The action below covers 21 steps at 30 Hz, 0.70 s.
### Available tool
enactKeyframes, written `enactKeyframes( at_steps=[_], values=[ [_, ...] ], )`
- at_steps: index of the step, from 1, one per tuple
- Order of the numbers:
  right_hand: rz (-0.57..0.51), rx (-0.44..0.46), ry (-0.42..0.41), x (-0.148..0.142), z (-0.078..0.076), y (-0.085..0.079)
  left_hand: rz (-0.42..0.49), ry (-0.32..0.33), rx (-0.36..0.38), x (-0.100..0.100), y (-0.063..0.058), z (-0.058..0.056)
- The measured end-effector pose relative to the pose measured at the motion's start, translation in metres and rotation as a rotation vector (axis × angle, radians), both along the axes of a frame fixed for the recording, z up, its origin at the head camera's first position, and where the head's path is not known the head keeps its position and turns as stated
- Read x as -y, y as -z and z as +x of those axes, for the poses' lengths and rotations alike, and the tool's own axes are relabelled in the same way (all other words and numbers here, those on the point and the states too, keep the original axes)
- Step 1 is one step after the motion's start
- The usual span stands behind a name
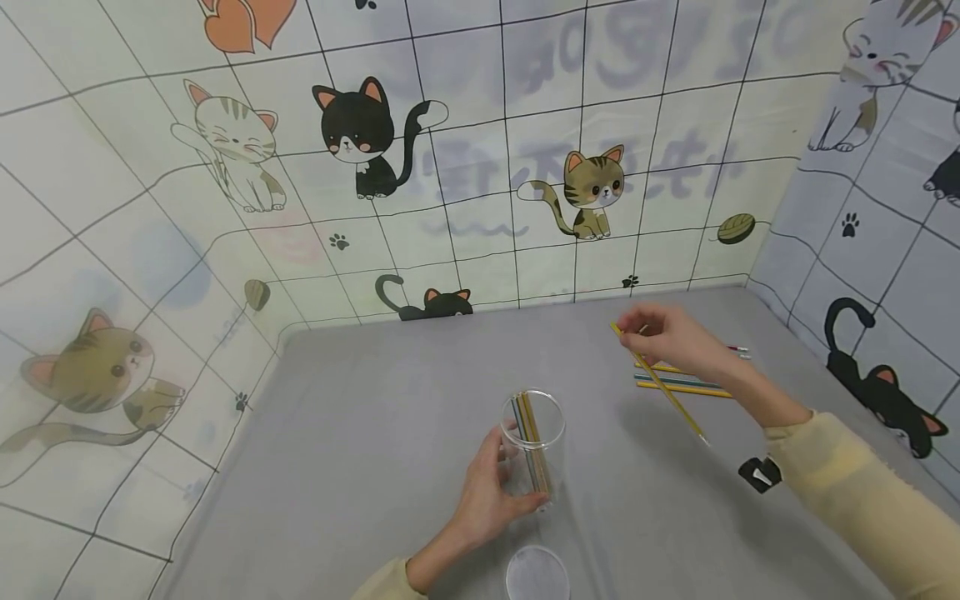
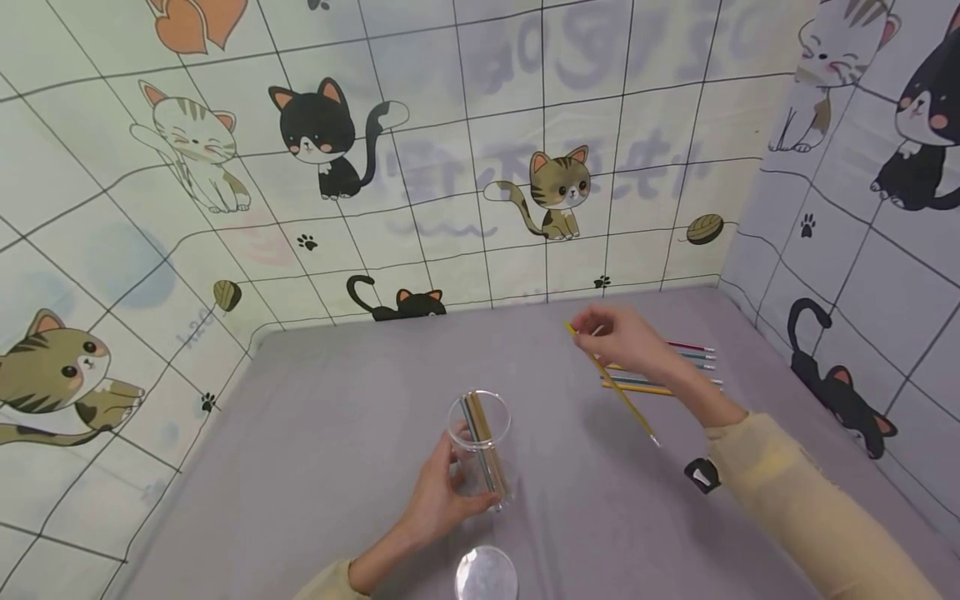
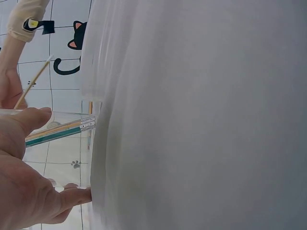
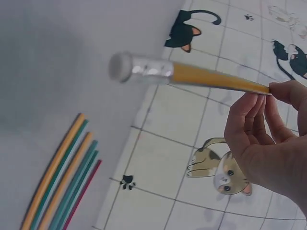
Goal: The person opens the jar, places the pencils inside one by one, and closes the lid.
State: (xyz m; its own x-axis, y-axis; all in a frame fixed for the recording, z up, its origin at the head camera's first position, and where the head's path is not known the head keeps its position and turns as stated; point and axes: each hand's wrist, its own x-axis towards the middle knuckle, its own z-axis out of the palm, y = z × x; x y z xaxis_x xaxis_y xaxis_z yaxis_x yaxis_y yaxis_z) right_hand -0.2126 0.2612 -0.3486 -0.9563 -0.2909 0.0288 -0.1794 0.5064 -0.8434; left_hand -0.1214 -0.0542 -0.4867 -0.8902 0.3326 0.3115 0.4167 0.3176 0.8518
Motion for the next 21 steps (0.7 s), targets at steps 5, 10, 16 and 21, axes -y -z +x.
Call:
enactKeyframes(
  at_steps=[5, 10, 16, 21],
  values=[
    [-0.039, -0.013, 0.015, 0.015, 0.0, -0.019, 0.004, -0.002, 0.004, 0.0, 0.0, -0.001],
    [-0.06, -0.031, 0.01, 0.03, 0.002, -0.034, 0.011, -0.001, 0.007, -0.001, 0.0, 0.0],
    [-0.094, -0.065, -0.008, 0.047, 0.003, -0.049, 0.018, 0.0, 0.013, -0.001, -0.002, 0.001],
    [-0.14, -0.092, -0.021, 0.062, 0.004, -0.061, 0.013, 0.0, 0.016, 0.0, -0.002, 0.001]
  ],
)
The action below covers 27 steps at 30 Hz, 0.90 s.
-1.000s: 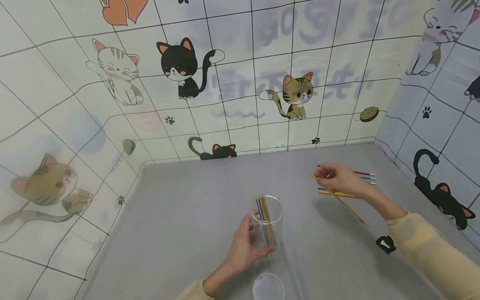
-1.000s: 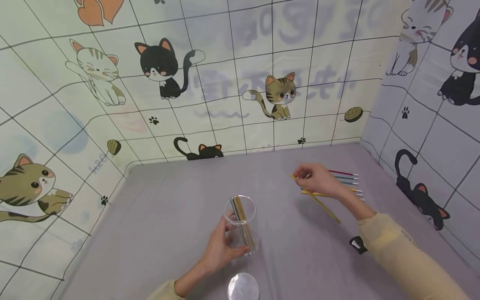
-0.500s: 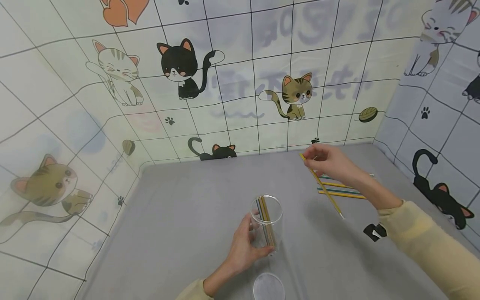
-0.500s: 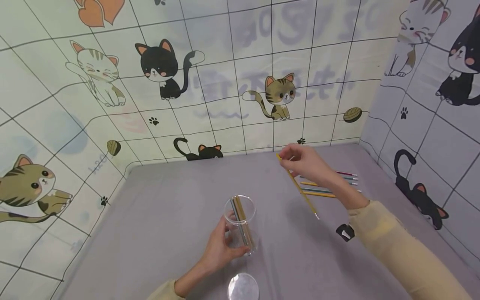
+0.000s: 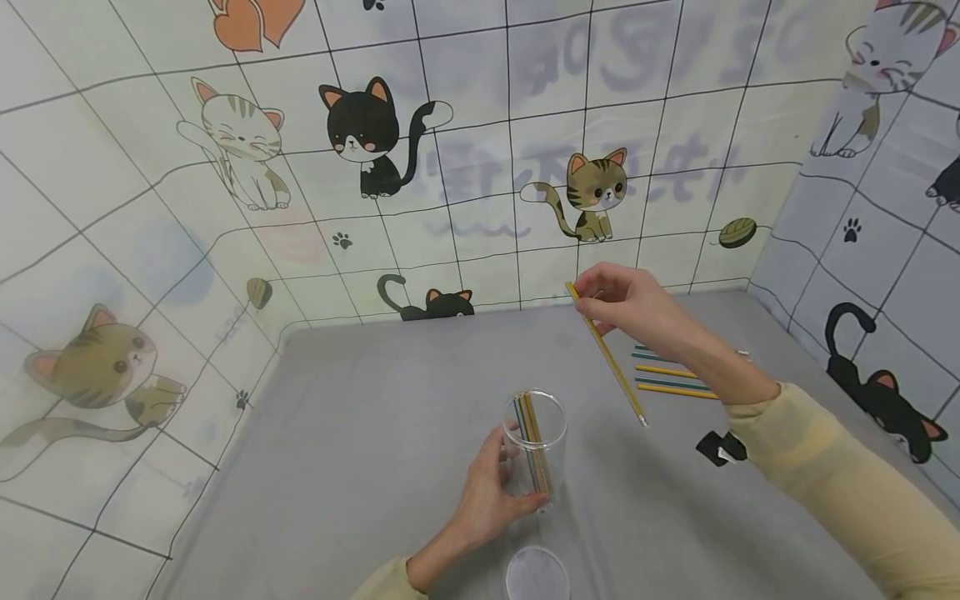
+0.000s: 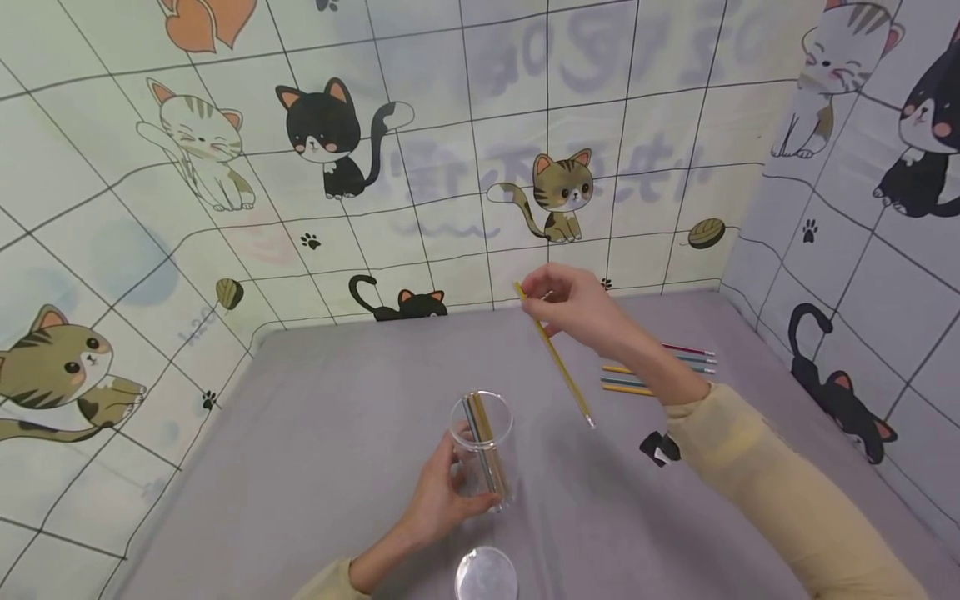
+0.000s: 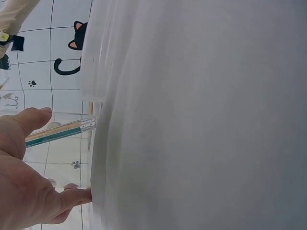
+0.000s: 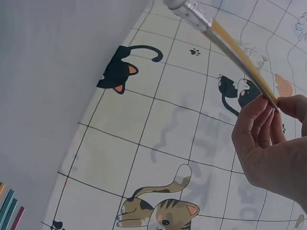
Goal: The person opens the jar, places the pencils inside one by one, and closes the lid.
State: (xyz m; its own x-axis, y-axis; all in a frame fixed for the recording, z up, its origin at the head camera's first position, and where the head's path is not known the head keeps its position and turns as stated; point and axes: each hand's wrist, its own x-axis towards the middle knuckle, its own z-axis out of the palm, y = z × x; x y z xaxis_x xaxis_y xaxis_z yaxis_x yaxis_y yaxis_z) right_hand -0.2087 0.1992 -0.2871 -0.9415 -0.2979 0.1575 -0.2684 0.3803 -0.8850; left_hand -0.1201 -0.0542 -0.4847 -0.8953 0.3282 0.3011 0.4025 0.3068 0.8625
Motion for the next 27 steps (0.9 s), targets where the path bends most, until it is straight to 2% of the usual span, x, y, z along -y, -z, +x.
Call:
enactKeyframes(
  at_steps=[11, 19, 27],
  values=[
    [-0.188, -0.02, -0.059, 0.029, 0.001, -0.015, 0.011, 0.005, -0.01, 0.0, 0.001, -0.001],
    [-0.347, -0.033, -0.063, 0.043, 0.003, -0.022, 0.008, 0.004, -0.001, 0.001, 0.002, -0.001],
    [-0.418, -0.078, -0.069, 0.053, 0.005, -0.024, 0.01, 0.013, 0.006, 0.0, 0.0, 0.0]
  ],
)
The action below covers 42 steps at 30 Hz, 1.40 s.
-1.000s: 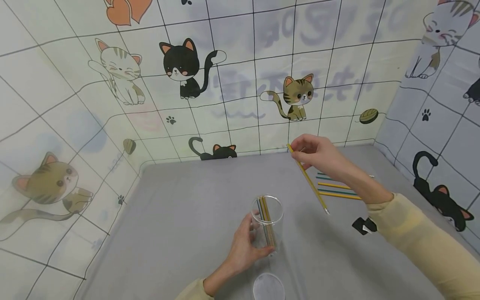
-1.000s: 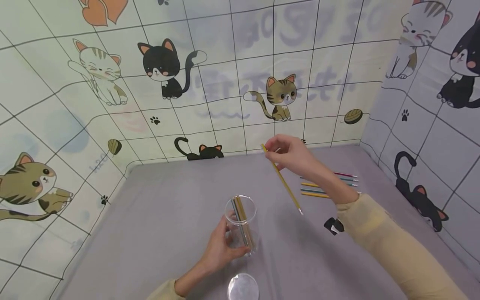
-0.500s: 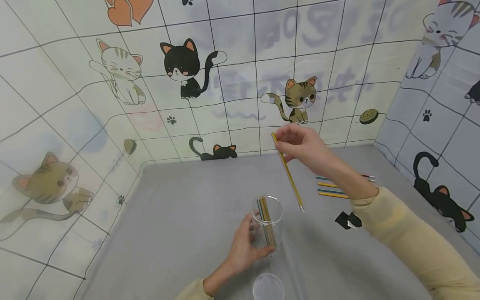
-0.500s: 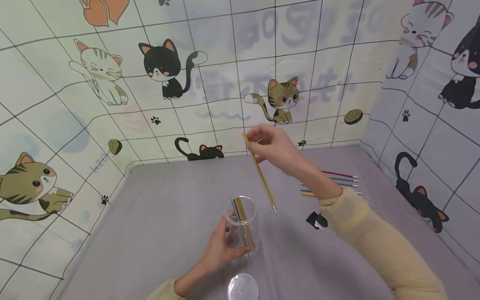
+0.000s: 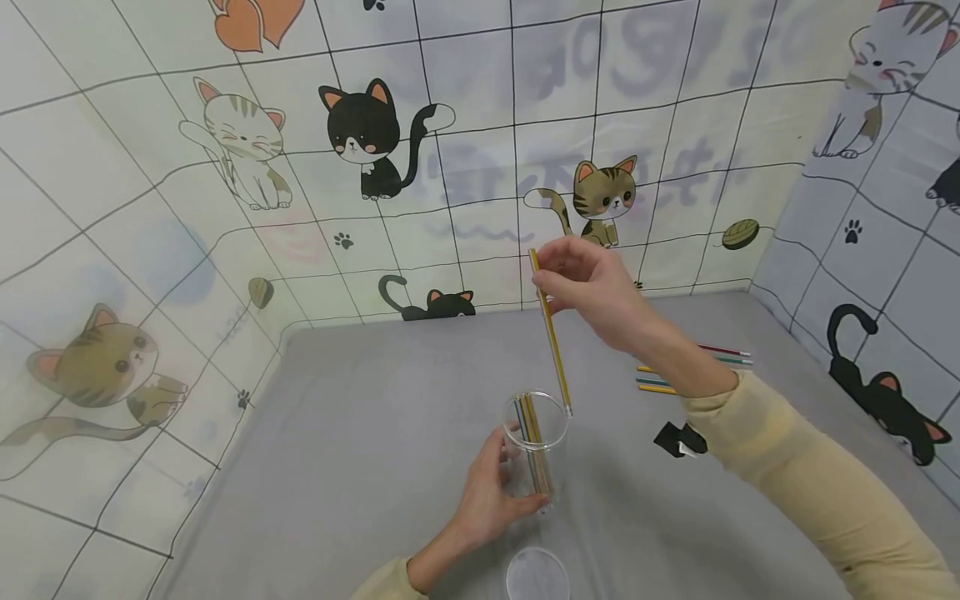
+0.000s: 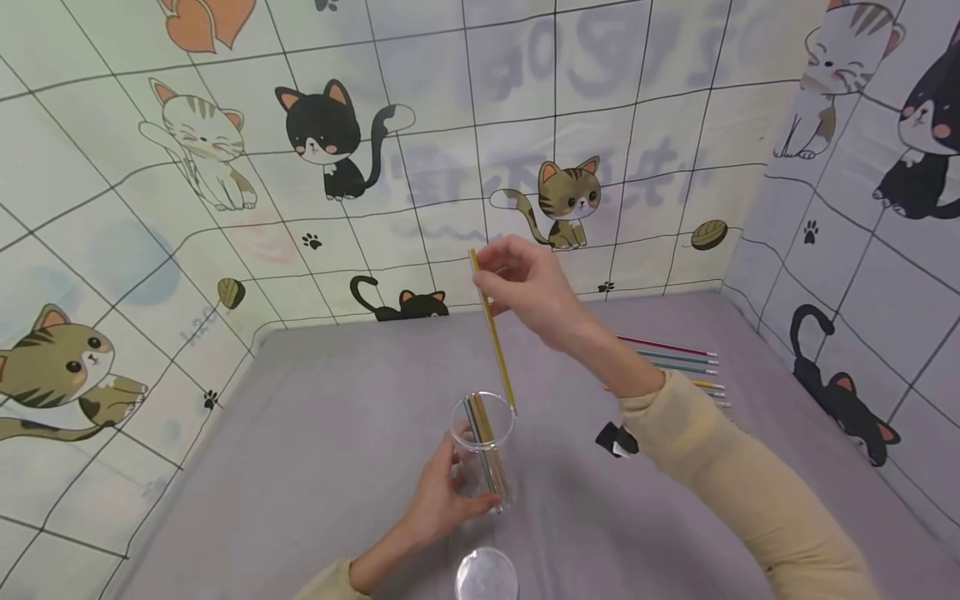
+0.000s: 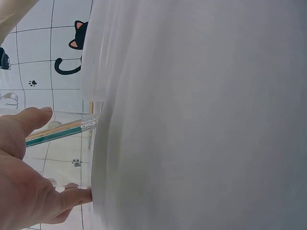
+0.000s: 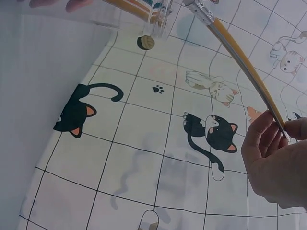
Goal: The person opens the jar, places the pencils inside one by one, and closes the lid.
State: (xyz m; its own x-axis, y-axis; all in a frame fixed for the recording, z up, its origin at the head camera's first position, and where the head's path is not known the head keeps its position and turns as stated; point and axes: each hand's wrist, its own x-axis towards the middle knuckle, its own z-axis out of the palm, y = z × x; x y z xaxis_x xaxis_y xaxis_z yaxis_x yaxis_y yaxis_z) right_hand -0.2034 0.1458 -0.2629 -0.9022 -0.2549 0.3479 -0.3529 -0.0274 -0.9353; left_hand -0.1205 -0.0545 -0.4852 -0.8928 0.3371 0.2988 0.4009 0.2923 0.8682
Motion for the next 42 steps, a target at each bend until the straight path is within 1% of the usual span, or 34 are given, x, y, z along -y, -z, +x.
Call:
enactKeyframes(
  at_steps=[5, 9, 16, 19, 25, 30, 35, 42],
  values=[
    [-0.023, -0.03, -0.006, 0.005, 0.0, 0.0, -0.004, 0.004, 0.002, 0.0, 0.0, 0.0],
    [-0.048, -0.044, -0.036, 0.012, -0.001, 0.002, -0.006, 0.001, -0.005, 0.0, 0.0, 0.0],
    [-0.043, -0.031, -0.094, 0.023, 0.0, 0.014, 0.014, 0.006, -0.026, 0.0, 0.001, 0.0],
    [-0.036, -0.021, -0.111, 0.028, 0.001, 0.02, 0.013, 0.005, -0.02, 0.0, 0.001, 0.0],
    [0.003, 0.005, -0.144, 0.034, 0.003, 0.029, -0.004, 0.002, 0.001, 0.0, 0.001, -0.001],
    [0.048, 0.021, -0.156, 0.037, 0.004, 0.039, -0.01, -0.006, 0.01, 0.0, 0.001, -0.001],
    [0.089, 0.039, -0.167, 0.038, 0.007, 0.045, -0.006, -0.01, 0.023, 0.001, 0.001, 0.0],
    [0.114, 0.034, -0.183, 0.037, 0.009, 0.052, -0.005, -0.01, 0.025, 0.001, 0.0, 0.0]
  ],
)
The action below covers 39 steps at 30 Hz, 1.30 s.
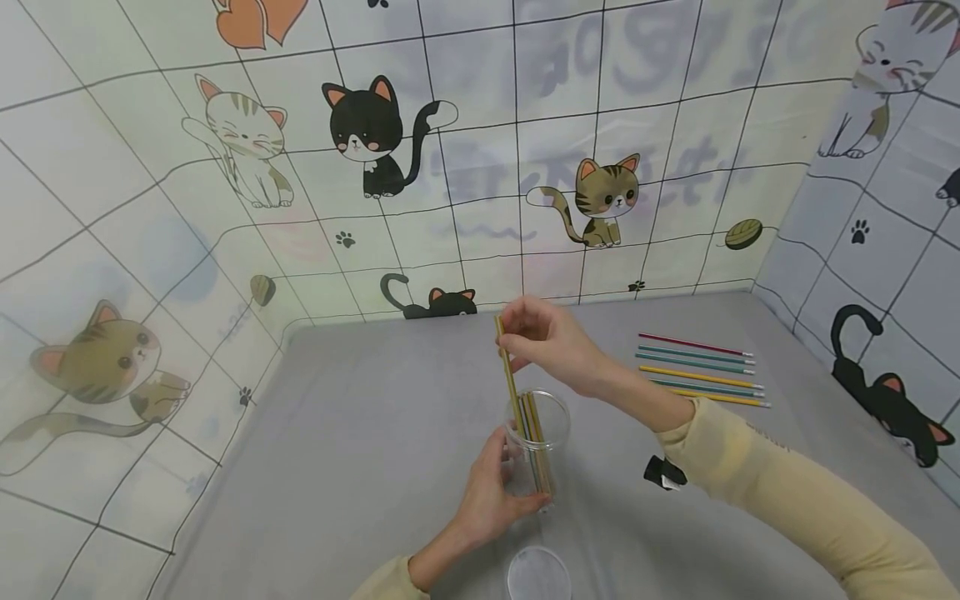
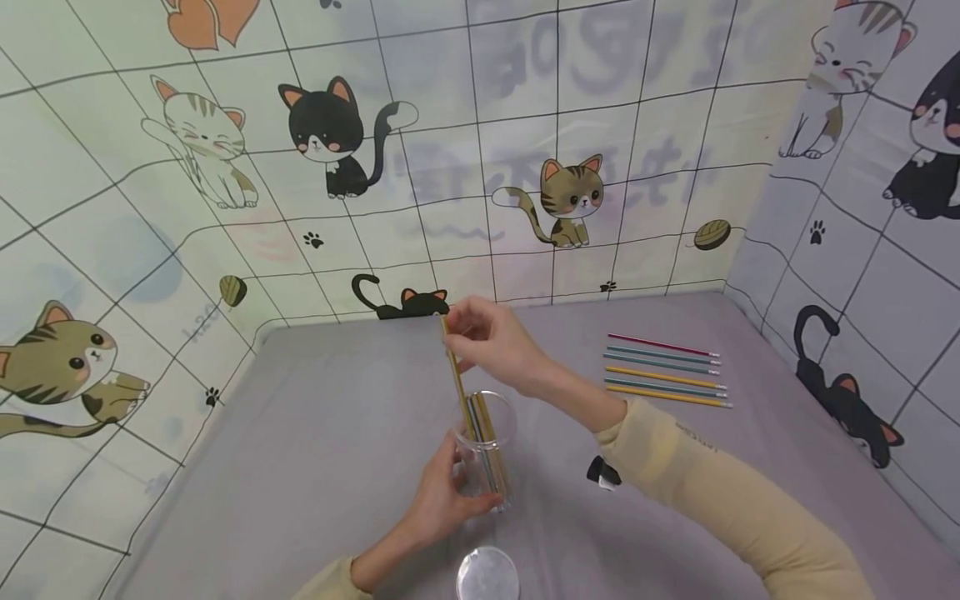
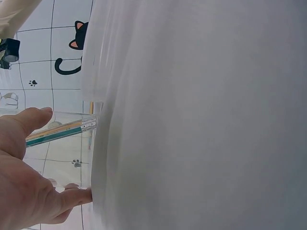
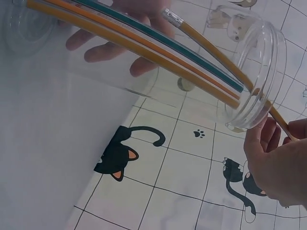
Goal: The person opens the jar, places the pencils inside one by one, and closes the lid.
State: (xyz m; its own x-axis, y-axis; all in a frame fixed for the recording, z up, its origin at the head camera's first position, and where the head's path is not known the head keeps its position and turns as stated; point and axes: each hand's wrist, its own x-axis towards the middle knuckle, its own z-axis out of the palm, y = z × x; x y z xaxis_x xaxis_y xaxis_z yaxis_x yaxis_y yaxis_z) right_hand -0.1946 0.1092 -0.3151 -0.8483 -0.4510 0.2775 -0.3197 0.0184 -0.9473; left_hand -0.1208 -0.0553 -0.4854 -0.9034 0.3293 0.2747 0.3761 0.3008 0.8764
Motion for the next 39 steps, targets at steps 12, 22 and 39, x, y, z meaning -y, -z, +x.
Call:
enactKeyframes(
  at_steps=[12, 22, 39],
  values=[
    [-0.005, 0.0, -0.046, -0.004, 0.001, 0.013, 0.01, 0.003, -0.007, 0.001, 0.0, -0.002],
    [-0.012, 0.019, -0.068, -0.008, 0.002, 0.019, 0.014, -0.009, -0.013, -0.001, 0.0, 0.0],
    [-0.024, 0.004, -0.092, -0.008, 0.005, 0.022, 0.022, -0.011, -0.032, -0.002, 0.003, 0.002]
  ],
)
